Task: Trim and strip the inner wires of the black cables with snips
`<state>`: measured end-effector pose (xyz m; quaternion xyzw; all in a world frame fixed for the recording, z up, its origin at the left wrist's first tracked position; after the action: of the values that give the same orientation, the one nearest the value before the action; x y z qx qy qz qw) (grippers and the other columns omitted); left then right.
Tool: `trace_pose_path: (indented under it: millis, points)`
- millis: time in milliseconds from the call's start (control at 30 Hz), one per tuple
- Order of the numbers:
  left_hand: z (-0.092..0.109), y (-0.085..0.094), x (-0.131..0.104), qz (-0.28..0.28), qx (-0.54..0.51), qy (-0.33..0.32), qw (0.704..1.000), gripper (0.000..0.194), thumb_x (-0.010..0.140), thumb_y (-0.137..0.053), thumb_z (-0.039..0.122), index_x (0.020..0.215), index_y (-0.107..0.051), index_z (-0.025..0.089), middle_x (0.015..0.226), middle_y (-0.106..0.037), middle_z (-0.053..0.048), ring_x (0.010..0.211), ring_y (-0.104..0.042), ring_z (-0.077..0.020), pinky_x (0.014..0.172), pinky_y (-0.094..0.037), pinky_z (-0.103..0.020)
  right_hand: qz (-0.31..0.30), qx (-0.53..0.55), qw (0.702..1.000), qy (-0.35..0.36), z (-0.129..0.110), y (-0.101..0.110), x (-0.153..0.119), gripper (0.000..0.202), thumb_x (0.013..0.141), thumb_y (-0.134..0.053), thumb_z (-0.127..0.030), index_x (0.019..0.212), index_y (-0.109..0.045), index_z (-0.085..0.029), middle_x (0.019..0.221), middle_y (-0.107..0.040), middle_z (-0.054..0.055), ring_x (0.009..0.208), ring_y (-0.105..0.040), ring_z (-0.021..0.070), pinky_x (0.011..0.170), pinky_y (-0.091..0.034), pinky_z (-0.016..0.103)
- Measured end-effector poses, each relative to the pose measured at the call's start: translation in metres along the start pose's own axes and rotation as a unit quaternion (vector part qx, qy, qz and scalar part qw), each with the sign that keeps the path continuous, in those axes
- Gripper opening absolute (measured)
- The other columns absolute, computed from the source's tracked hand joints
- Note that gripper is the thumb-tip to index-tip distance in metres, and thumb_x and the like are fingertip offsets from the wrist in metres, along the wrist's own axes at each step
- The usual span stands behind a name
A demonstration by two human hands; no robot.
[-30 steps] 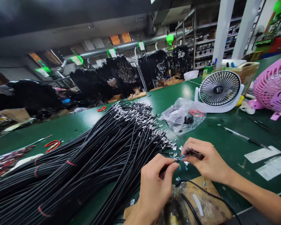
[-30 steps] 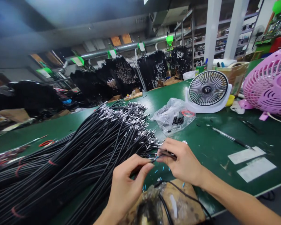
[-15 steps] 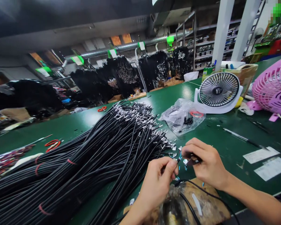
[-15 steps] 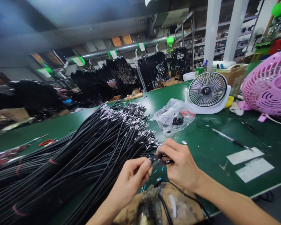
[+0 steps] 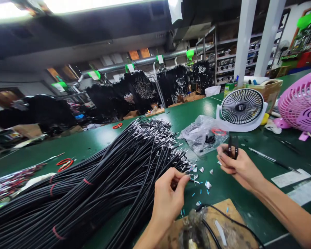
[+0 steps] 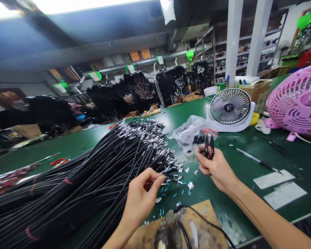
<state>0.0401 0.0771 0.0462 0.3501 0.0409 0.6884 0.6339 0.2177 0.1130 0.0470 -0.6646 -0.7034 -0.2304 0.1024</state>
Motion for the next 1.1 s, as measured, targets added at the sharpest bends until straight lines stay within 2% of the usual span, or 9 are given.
trace_pose_path:
  millis: [100,200,300,500,600,700,900,1000,1100]
  points:
    - [-0.011,-0.004,0.002,-0.034,-0.017,0.035,0.999,0.023,0.084,-0.054,0.028,0.065,-0.059,0.015,0.057,-0.054,0.001,0.051,-0.046,-0.0124,0.047,-0.034,-0.021,0.023,-0.016,1.0,0.013,-0.004,0.005,0.0,0.012,0.084,-0.056,-0.028,0.078,-0.055,-0.017,0.067,-0.05,-0.001,0.053,-0.042,0.0112,0.047,-0.034,0.024]
    - [-0.006,-0.005,-0.002,-0.04,-0.008,0.013,0.999,0.02,0.083,-0.056,0.025,0.066,-0.06,0.015,0.058,-0.055,0.001,0.052,-0.048,-0.0123,0.048,-0.035,-0.021,-0.031,-0.051,0.997,0.053,-0.013,-0.013,-0.005,0.011,0.083,-0.058,-0.026,0.08,-0.063,-0.017,0.073,-0.054,0.001,0.067,-0.05,0.0148,0.058,-0.038,0.026]
    - [0.006,-0.004,-0.006,-0.029,0.009,-0.034,0.999,0.016,0.082,-0.056,0.019,0.067,-0.059,0.016,0.06,-0.056,0.0,0.054,-0.051,-0.0125,0.05,-0.038,-0.021,-0.072,-0.034,0.997,0.013,-0.006,-0.027,-0.009,0.015,0.082,-0.06,-0.03,0.077,-0.064,-0.016,0.068,-0.054,0.001,0.061,-0.047,0.0138,0.055,-0.036,0.026]
    - [0.028,0.001,-0.013,0.005,0.043,-0.152,0.987,0.016,0.081,-0.054,0.006,0.07,-0.057,0.017,0.066,-0.057,0.0,0.061,-0.055,-0.0126,0.057,-0.042,-0.021,-0.122,0.022,0.989,-0.076,0.009,-0.036,-0.01,0.02,0.078,-0.06,-0.033,0.078,-0.061,-0.013,0.063,-0.049,-0.002,0.055,-0.04,0.0112,0.05,-0.032,0.024]
    - [0.029,-0.001,-0.016,0.002,0.057,-0.173,0.983,0.015,0.082,-0.053,0.006,0.073,-0.057,0.017,0.067,-0.056,-0.001,0.06,-0.054,-0.0127,0.056,-0.043,-0.022,-0.128,-0.018,0.991,-0.046,0.003,-0.033,-0.01,0.015,0.078,-0.062,-0.029,0.082,-0.063,-0.014,0.061,-0.046,-0.003,0.052,-0.036,0.0094,0.047,-0.029,0.022]
    - [0.029,-0.003,-0.016,-0.015,0.059,-0.169,0.984,0.015,0.083,-0.052,0.007,0.074,-0.058,0.017,0.067,-0.055,-0.001,0.06,-0.054,-0.0131,0.056,-0.042,-0.022,-0.145,-0.028,0.989,-0.011,-0.004,-0.035,-0.012,0.012,0.079,-0.062,-0.026,0.075,-0.062,-0.015,0.065,-0.05,-0.002,0.055,-0.04,0.0099,0.049,-0.031,0.022]
    - [0.015,-0.014,-0.01,-0.075,0.009,-0.078,0.994,0.022,0.088,-0.046,0.018,0.071,-0.059,0.017,0.065,-0.056,-0.002,0.06,-0.051,-0.0138,0.055,-0.036,-0.023,-0.218,0.156,0.96,-0.079,0.003,-0.057,-0.02,0.026,0.079,-0.057,-0.042,0.077,-0.05,-0.017,0.057,-0.039,-0.006,0.045,-0.032,0.0071,0.041,-0.028,0.02]
    - [-0.002,-0.029,-0.01,-0.136,-0.063,0.029,0.988,0.037,0.09,-0.043,0.033,0.058,-0.052,0.017,0.053,-0.045,0.001,0.051,-0.041,-0.0119,0.048,-0.03,-0.023,-0.18,0.051,0.982,0.034,-0.011,-0.05,-0.02,0.007,0.081,-0.051,-0.02,0.075,-0.049,-0.017,0.065,-0.045,-0.002,0.057,-0.042,0.0111,0.051,-0.035,0.023]
    - [-0.013,-0.043,-0.015,-0.189,-0.161,0.132,0.96,0.045,0.087,-0.042,0.048,0.053,-0.042,0.018,0.046,-0.032,0.006,0.042,-0.027,-0.0085,0.04,-0.021,-0.021,-0.093,-0.125,0.971,0.182,-0.03,-0.038,-0.027,0.022,0.072,-0.043,0.001,0.081,-0.053,-0.017,0.078,-0.052,0.003,0.067,-0.047,0.0143,0.057,-0.037,0.025]
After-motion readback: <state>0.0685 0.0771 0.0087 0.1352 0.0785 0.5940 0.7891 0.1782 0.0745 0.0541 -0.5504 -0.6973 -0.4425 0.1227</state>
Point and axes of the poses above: each hand's wrist, its own x-axis towards the middle knuckle, its own y-axis out of the back of the hand, z = x × y, the point moved 9 cm from there along x, towards the middle knuckle
